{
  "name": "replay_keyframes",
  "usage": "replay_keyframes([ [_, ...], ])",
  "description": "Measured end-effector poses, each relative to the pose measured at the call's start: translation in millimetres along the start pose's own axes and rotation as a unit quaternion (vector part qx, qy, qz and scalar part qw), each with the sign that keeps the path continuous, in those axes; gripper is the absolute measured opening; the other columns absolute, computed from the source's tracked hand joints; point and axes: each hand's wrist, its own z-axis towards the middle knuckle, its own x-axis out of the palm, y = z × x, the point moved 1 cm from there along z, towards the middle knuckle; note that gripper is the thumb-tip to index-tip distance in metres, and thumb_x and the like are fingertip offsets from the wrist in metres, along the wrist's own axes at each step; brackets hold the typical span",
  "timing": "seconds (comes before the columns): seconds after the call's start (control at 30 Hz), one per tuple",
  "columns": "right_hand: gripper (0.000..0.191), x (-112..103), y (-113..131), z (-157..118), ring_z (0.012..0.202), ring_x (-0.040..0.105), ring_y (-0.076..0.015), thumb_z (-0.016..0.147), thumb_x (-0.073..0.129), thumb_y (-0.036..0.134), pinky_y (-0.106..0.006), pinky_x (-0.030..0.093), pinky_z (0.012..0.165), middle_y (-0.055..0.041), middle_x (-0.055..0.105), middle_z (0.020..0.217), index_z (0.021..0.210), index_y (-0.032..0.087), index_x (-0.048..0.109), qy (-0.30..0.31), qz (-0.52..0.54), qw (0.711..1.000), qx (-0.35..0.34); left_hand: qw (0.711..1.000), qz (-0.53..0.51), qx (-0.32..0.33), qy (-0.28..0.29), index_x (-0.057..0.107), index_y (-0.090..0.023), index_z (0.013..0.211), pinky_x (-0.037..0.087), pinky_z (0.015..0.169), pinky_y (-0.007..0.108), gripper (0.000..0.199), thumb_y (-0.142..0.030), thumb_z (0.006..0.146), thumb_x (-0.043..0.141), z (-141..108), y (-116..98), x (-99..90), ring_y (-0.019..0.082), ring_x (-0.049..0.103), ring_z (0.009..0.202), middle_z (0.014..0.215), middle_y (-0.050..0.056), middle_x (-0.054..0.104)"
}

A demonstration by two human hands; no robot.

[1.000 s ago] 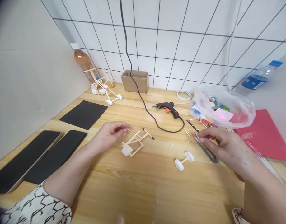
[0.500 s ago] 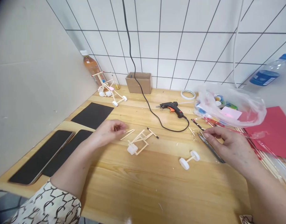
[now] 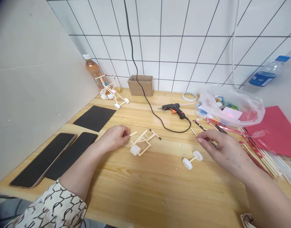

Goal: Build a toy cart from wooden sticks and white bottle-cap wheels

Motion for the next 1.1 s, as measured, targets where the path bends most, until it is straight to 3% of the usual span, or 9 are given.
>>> replay_keyframes([
  [0.37, 0.025, 22, 28, -9, 0.075, 0.061, -0.0182, 0.087, 0.042, 0.034, -0.029, 0.047, 0.063, -0.0050, 0.067, 0.084, 0.082, 0.021, 0.062, 0.068, 0.001, 0.991, -0.111, 0.999, 0.035, 0.026, 0.002, 0.058, -0.018, 0.068, 0.036, 0.058, 0.026, 0.014, -0.014, 0.069, 0.045, -7, -3, 1.0, 0.019, 0.057, 0.065, 0.071, 0.005, 0.063],
  [0.6, 0.021, 29, 54, -13, 0.075, 0.060, -0.0176, 0.087, 0.041, 0.026, -0.031, 0.047, 0.069, -0.0057, 0.066, 0.080, 0.079, 0.020, 0.060, 0.067, 0.014, 0.984, -0.164, 0.998, -0.001, 0.023, -0.058, 0.056, -0.017, 0.073, 0.040, 0.064, 0.028, 0.013, -0.022, 0.076, 0.044, -5, 11, -0.3, 0.020, 0.057, 0.073, 0.075, 0.007, 0.062],
  [0.7, 0.019, 25, 66, -16, 0.076, 0.060, -0.0176, 0.087, 0.042, 0.025, -0.032, 0.047, 0.069, -0.0057, 0.066, 0.080, 0.080, 0.020, 0.060, 0.051, 0.038, 0.982, -0.179, 0.993, -0.072, 0.023, -0.092, 0.053, -0.017, 0.080, 0.043, 0.062, 0.026, 0.019, -0.030, 0.081, 0.040, -15, 14, -16.6, 0.016, 0.056, 0.068, 0.074, 0.003, 0.059],
  [0.77, 0.018, 20, 76, -16, 0.076, 0.060, -0.0174, 0.087, 0.043, 0.027, -0.031, 0.047, 0.069, -0.0055, 0.066, 0.082, 0.082, 0.020, 0.060, 0.041, 0.065, 0.982, -0.174, 0.947, -0.287, 0.074, -0.120, 0.049, -0.015, 0.079, 0.045, 0.066, 0.026, 0.016, -0.031, 0.079, 0.044, -29, 7, -30.8, 0.013, 0.054, 0.066, 0.070, 0.001, 0.055],
  [0.87, 0.018, 14, 93, -12, 0.073, 0.060, -0.0165, 0.086, 0.046, 0.032, -0.030, 0.047, 0.066, -0.0040, 0.067, 0.079, 0.084, 0.021, 0.060, 0.022, 0.117, 0.979, -0.166, 0.896, -0.415, 0.128, -0.090, 0.050, -0.015, 0.077, 0.045, 0.066, 0.025, 0.016, -0.030, 0.075, 0.054, -53, -17, -46.5, 0.010, 0.050, 0.061, 0.065, -0.001, 0.052],
  [1.0, 0.025, 9, 117, 0, 0.074, 0.060, -0.0166, 0.082, 0.052, 0.040, -0.029, 0.047, 0.065, -0.0040, 0.067, 0.080, 0.093, 0.019, 0.060, 0.038, 0.182, 0.970, -0.155, 0.879, -0.455, 0.145, 0.017, 0.052, -0.014, 0.076, 0.044, 0.060, 0.023, 0.011, -0.025, 0.076, 0.055, -74, -53, -50.2, 0.009, 0.050, 0.061, 0.065, -0.001, 0.053],
  [1.1, 0.028, 11, 130, 6, 0.067, 0.055, -0.0145, 0.082, 0.049, 0.042, -0.026, 0.043, 0.059, -0.0027, 0.063, 0.072, 0.085, 0.017, 0.061, 0.072, 0.193, 0.963, -0.172, 0.870, -0.468, 0.142, 0.056, 0.054, -0.014, 0.078, 0.042, 0.058, 0.022, 0.008, -0.022, 0.078, 0.053, -77, -67, -48.3, 0.008, 0.050, 0.059, 0.065, -0.002, 0.053],
])
